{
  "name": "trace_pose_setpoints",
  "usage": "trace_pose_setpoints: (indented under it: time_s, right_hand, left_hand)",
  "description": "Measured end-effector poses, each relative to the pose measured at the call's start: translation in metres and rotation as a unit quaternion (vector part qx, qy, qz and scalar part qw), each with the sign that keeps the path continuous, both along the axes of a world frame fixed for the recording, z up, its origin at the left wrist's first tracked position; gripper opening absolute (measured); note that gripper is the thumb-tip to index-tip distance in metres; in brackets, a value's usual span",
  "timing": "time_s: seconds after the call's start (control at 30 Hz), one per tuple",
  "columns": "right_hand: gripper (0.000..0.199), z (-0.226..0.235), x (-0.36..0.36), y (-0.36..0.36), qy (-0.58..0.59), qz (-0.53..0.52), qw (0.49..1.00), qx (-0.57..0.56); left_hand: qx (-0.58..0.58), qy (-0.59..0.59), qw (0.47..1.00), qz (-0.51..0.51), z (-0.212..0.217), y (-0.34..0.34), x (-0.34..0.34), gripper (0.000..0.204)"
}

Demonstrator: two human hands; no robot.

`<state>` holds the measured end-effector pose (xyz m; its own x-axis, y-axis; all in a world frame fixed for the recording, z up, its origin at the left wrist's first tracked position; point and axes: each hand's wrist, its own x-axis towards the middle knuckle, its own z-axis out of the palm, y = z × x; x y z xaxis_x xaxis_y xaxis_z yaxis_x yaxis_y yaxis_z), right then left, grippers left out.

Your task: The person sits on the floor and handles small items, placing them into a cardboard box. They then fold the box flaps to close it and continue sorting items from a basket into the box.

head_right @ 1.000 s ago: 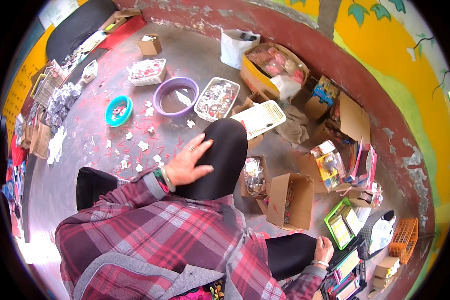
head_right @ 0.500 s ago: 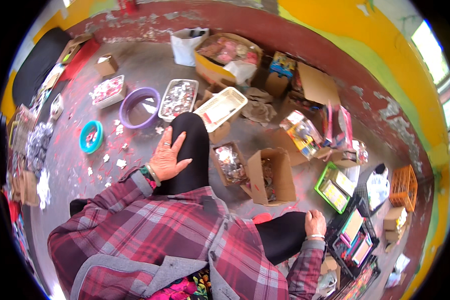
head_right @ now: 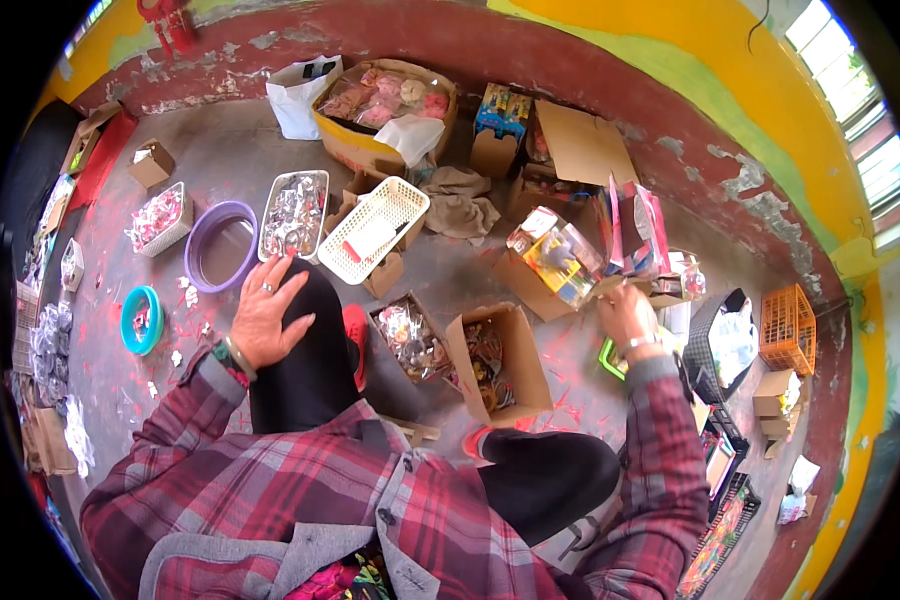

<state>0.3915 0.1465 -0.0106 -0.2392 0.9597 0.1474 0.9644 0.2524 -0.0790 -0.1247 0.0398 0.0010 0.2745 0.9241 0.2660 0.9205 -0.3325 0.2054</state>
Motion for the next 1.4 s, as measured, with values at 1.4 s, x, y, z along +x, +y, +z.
trace_pose_setpoints:
  time_s: [1.4]
  right_hand:
    - [0.023,0.044,-0.055,0.297,0.229,-0.004,0.839,0.494]
  left_hand:
    - [-0.075,-0.065,0.995,-0.006,-0.004,0.055,0.023,0.034]
